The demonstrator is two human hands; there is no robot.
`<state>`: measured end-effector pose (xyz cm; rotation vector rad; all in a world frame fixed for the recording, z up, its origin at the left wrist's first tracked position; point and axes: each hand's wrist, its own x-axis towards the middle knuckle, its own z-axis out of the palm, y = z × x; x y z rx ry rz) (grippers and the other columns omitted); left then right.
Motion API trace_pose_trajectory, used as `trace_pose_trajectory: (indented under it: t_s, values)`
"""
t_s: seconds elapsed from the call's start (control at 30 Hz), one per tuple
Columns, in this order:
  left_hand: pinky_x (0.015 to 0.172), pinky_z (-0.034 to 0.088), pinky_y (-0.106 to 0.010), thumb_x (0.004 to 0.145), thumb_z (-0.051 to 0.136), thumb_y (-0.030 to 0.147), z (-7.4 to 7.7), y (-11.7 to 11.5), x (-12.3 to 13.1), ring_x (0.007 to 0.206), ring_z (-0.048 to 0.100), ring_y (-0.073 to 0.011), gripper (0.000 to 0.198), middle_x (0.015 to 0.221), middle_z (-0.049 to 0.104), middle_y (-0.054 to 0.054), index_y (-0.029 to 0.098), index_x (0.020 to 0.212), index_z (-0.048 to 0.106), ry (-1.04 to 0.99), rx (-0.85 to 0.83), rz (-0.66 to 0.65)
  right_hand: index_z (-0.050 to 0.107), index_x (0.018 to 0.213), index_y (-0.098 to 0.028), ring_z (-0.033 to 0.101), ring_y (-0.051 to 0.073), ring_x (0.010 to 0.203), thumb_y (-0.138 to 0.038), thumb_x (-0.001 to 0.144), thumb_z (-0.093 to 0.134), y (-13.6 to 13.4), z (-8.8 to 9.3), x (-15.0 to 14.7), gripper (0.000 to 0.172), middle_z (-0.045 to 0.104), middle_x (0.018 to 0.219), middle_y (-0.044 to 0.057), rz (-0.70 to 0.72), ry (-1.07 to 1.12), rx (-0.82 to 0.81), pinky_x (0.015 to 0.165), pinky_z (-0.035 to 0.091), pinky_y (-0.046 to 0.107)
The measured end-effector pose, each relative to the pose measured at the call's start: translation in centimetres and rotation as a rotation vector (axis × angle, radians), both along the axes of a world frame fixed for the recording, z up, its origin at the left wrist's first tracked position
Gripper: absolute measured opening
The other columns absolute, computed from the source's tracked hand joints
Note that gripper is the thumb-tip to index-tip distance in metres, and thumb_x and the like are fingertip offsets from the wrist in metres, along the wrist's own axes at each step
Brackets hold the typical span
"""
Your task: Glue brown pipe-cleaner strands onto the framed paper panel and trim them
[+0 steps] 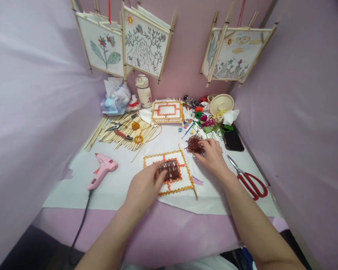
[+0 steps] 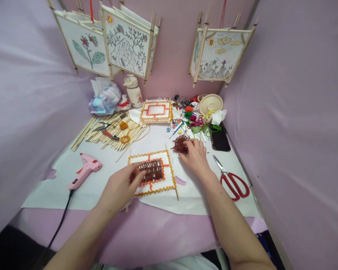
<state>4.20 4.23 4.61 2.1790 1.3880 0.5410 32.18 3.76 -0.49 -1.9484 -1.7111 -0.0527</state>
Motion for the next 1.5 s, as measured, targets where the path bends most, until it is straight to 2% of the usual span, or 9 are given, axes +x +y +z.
trace_pose_trajectory:
  t_s: [0.2,0.47,0.63,0.77,0.9,1.07,1.2,1.33,1.5]
  values:
    - [0.064,0.040,-0.029,0.092,0.051,0.031,-1.8,0.7,4.1,0.073,0.065,-0.0224,0.024,0.085,0.073,-0.006,0.024,0.104,0.070,0.004,0.011,-0.196,0.059,0.109,-0.021,0.049,0.031,0.107,-0.031,0.080,0.061,-0.7,-0.6,0.6,0.031,0.055,0.114,0.012,-0.053,-0.028,-0.015,0.088,0.042,0.043]
    - [0.079,0.048,-0.032,0.095,0.047,0.025,-3.9,0.3,4.2,0.091,0.068,-0.0218,0.026,0.101,0.074,-0.005,0.021,0.113,0.065,-0.008,0.024,-0.254,0.064,0.085,-0.021,0.050,0.028,0.100,-0.021,0.081,0.058,-0.2,-0.8,0.9,0.007,0.062,0.101,0.009,-0.017,-0.002,0.038,0.085,0.040,0.041]
    - [0.081,0.050,-0.033,0.096,0.047,0.024,-4.5,0.2,4.0,0.091,0.068,-0.0213,0.025,0.100,0.074,-0.006,0.018,0.112,0.065,-0.032,0.112,-0.262,0.066,0.080,-0.021,0.056,0.020,0.084,-0.026,0.081,0.059,-0.7,0.4,1.0,0.009,0.066,0.086,0.004,-0.070,0.492,0.200,0.080,0.042,0.036]
    - [0.079,0.050,-0.032,0.096,0.047,0.023,-4.9,0.0,3.8,0.088,0.068,-0.0204,0.024,0.098,0.073,-0.006,0.017,0.112,0.064,-0.048,0.163,-0.261,0.067,0.078,-0.022,0.053,0.014,0.067,-0.038,0.076,0.068,-1.3,1.0,1.1,0.016,0.064,0.077,0.000,-0.096,1.059,0.098,0.064,0.041,0.029]
    - [0.078,0.049,-0.031,0.095,0.048,0.021,-4.9,-0.1,4.0,0.087,0.066,-0.0192,0.022,0.096,0.072,-0.006,0.017,0.111,0.064,-0.098,0.184,-0.264,0.068,0.074,-0.021,0.050,0.012,0.067,-0.039,0.073,0.072,-1.7,1.1,0.7,0.018,0.065,0.081,0.001,-0.017,1.278,-0.013,0.062,0.039,0.026]
    - [0.072,0.048,-0.028,0.093,0.055,0.021,-2.9,0.0,5.7,0.075,0.060,-0.0160,0.015,0.084,0.065,-0.004,0.016,0.102,0.066,-0.221,0.149,-0.221,0.068,0.077,-0.020,0.045,0.010,0.061,-0.045,0.072,0.077,-2.1,1.1,-0.7,0.027,0.056,0.067,-0.003,0.061,1.319,-0.158,0.057,0.034,0.024]
    - [0.078,0.047,-0.030,0.088,0.065,0.023,-1.5,0.7,8.2,0.083,0.060,-0.0179,0.014,0.092,0.064,-0.006,0.016,0.099,0.066,-0.239,0.219,-0.230,0.065,0.074,-0.019,0.043,0.010,0.058,-0.048,0.073,0.077,-2.3,1.0,-1.5,0.031,0.051,0.062,-0.004,0.113,1.341,-0.212,0.056,0.032,0.024]
    - [0.079,0.047,-0.032,0.085,0.069,0.021,-1.8,1.3,10.0,0.088,0.059,-0.0206,0.009,0.088,0.063,-0.006,0.015,0.091,0.066,-0.206,0.288,-0.252,0.063,0.073,-0.019,0.041,0.010,0.058,-0.049,0.075,0.075,-2.4,0.6,-1.6,0.032,0.050,0.062,-0.005,0.134,1.335,-0.228,0.056,0.030,0.025]
    - [0.074,0.046,-0.028,0.090,0.060,0.015,-2.2,1.4,10.4,0.081,0.059,-0.0168,0.008,0.083,0.062,-0.004,0.016,0.086,0.067,-0.238,0.197,-0.242,0.065,0.073,-0.019,0.042,0.011,0.059,-0.051,0.076,0.071,-2.5,0.8,-1.5,0.033,0.053,0.063,-0.003,0.112,1.194,-0.210,0.058,0.031,0.027]
